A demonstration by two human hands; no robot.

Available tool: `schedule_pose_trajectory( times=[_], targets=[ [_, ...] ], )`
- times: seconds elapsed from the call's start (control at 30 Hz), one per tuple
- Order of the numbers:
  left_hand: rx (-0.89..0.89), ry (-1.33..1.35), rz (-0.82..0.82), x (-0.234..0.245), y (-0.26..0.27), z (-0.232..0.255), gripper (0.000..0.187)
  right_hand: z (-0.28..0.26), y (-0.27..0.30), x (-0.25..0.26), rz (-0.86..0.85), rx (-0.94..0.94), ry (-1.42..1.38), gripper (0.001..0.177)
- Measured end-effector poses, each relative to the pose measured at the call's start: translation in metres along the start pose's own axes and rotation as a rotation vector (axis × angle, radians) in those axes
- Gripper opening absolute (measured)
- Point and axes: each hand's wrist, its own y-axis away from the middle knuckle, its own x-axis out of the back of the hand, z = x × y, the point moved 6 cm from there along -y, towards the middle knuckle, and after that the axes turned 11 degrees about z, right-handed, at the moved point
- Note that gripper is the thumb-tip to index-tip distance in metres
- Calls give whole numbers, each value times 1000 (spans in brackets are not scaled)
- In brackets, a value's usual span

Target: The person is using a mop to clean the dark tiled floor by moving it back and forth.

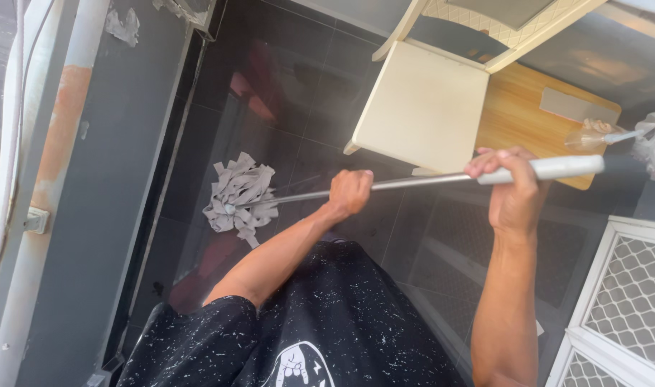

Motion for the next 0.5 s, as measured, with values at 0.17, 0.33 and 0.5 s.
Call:
schedule_pose_trajectory(
  times=[0.17,0.33,0.5],
  targets=[
    [-113,-31,120,13,-20,-17,49,-19,4,-29,-69,27,6,19],
    [-221,37,158,33,-49,-3,45,-50,31,-46,-141,207,88,23],
    [-316,71,141,53,-69,9,45,-62,60,-66,-168,297,217,27]
  ],
)
